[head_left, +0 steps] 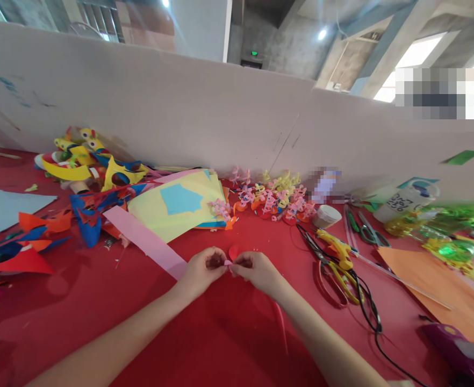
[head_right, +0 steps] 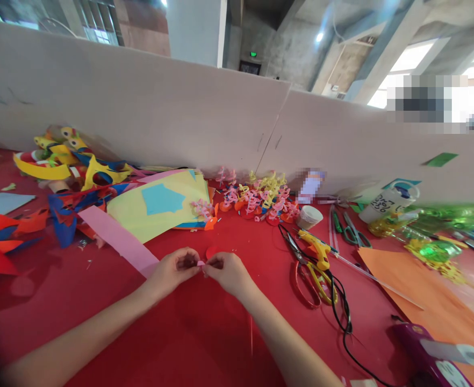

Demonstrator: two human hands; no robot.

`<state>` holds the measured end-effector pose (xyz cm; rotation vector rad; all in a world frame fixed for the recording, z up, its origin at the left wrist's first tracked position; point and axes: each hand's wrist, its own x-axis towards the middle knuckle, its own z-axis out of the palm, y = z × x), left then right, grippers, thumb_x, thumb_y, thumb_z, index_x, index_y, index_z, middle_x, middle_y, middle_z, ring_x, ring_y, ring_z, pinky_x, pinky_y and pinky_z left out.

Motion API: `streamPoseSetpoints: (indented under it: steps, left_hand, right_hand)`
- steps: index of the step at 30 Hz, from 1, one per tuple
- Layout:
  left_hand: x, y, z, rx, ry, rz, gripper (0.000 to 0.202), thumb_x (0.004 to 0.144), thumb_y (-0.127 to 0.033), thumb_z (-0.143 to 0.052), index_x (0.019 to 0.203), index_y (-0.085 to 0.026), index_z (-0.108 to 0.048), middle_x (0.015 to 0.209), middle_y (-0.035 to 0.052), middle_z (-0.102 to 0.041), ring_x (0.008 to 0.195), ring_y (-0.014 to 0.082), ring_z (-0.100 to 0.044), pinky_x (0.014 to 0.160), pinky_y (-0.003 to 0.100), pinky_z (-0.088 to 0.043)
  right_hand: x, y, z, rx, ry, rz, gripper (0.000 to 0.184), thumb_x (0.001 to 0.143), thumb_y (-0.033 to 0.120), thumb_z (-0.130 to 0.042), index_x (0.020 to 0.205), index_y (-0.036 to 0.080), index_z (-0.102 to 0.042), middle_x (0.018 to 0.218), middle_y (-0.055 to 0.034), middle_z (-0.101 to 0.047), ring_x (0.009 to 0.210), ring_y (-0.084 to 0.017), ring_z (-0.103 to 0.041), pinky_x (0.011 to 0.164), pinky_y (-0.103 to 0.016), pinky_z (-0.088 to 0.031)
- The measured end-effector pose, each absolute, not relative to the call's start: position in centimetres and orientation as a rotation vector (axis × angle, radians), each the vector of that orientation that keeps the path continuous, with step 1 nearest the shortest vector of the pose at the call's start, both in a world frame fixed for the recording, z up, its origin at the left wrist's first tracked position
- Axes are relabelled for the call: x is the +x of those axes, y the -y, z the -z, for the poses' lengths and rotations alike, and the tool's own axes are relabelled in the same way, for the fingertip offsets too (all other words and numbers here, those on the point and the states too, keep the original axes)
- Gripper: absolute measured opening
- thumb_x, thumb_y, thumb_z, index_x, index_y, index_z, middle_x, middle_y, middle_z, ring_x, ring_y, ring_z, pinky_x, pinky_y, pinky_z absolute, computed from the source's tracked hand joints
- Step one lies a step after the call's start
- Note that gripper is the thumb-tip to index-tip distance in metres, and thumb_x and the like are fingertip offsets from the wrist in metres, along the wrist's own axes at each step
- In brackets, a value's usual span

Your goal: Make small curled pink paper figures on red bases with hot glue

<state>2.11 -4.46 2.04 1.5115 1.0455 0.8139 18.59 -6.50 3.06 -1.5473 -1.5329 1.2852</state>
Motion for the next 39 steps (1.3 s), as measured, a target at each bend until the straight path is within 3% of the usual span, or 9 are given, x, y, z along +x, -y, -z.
streamPoseSetpoints:
  steps: [6,13,16,22,26,31,34,39]
  left_hand:
    - [2.3,4.6,-2.6,1.339,-1.029,-0.832,0.015,0.063,-0.023,-0.068,0.072,-0.017,-0.057,0.072,-0.0003,-0.061,0.071,0.0154,-0.059,0.071,0.029,-0.045]
    - [2.4,4.9,-3.6,1.151,-0.987,-0.857,0.019,0.061,-0.023,-0.073,0.074,-0.016,-0.060,0.074,-0.0005,-0.062,0.074,0.0140,-0.060,0.075,0.027,-0.046]
    - [2.4,5.1,-4.1,1.009,-0.959,-0.858,0.023,0.059,-0.022,-0.076,0.075,-0.016,-0.060,0.075,0.0000,-0.063,0.076,0.0133,-0.060,0.077,0.027,-0.046]
    - [2.7,5.2,-4.9,0.825,-0.923,-0.840,0.030,0.054,-0.022,-0.080,0.076,-0.016,-0.061,0.073,0.0005,-0.066,0.072,0.0128,-0.063,0.075,0.025,-0.048]
    - [2.6,5.1,-5.0,0.822,-0.966,-0.872,0.029,0.054,-0.021,-0.080,0.077,-0.016,-0.063,0.073,0.0001,-0.067,0.071,0.0118,-0.063,0.072,0.023,-0.048]
    - [2.1,4.7,-5.2,0.817,-0.963,-0.900,0.028,0.054,-0.024,-0.080,0.077,-0.017,-0.064,0.072,-0.0007,-0.067,0.069,0.0100,-0.061,0.068,0.020,-0.046]
    - [2.0,4.5,-5.2,0.804,-0.956,-0.898,0.029,0.053,-0.027,-0.081,0.076,-0.017,-0.065,0.074,-0.0009,-0.067,0.070,0.0098,-0.061,0.069,0.020,-0.046]
    - [1.8,4.5,-4.9,0.867,-0.960,-0.884,0.029,0.054,-0.026,-0.080,0.077,-0.017,-0.066,0.078,0.0015,-0.069,0.075,0.0132,-0.062,0.073,0.024,-0.047]
  right_hand:
    - [18.4,6.6,-3.6,-1.498,1.296,-1.499,0.020,0.070,0.036,-0.063,0.071,0.017,-0.059,0.061,-0.0012,-0.065,0.057,-0.012,-0.059,0.047,-0.019,-0.040]
    - [18.5,6.4,-3.0,-1.434,1.425,-1.089,0.026,0.069,0.041,-0.064,0.071,0.015,-0.068,0.047,0.0060,-0.041,0.045,-0.008,-0.032,0.044,-0.021,-0.023]
    - [18.3,6.6,-3.5,-1.455,1.463,-0.923,0.027,0.072,0.042,-0.062,0.074,0.016,-0.070,0.048,0.0066,-0.032,0.047,-0.009,-0.029,0.045,-0.022,-0.022]
    - [18.2,7.0,-4.3,-1.497,1.548,-0.692,0.018,0.074,0.030,-0.059,0.077,0.016,-0.070,0.054,0.0041,-0.042,0.050,-0.010,-0.040,0.048,-0.021,-0.031]
    - [18.4,7.0,-4.5,-1.449,1.614,-0.748,0.011,0.075,0.022,-0.057,0.081,0.017,-0.064,0.064,0.0011,-0.057,0.056,-0.011,-0.052,0.052,-0.021,-0.040]
    - [18.5,7.1,-4.8,-1.239,1.803,-0.641,0.014,0.074,0.010,-0.055,0.082,0.020,-0.061,0.080,-0.0015,-0.063,0.074,-0.014,-0.059,0.069,-0.025,-0.049]
    - [18.5,7.2,-4.5,-1.141,1.928,-0.445,0.015,0.078,0.011,-0.057,0.083,0.022,-0.066,0.084,-0.0039,-0.065,0.081,-0.016,-0.059,0.075,-0.028,-0.049]
    - [18.6,7.1,-4.0,-1.091,1.955,-0.347,0.011,0.084,0.019,-0.057,0.084,0.023,-0.067,0.084,-0.0053,-0.066,0.080,-0.018,-0.060,0.073,-0.030,-0.049]
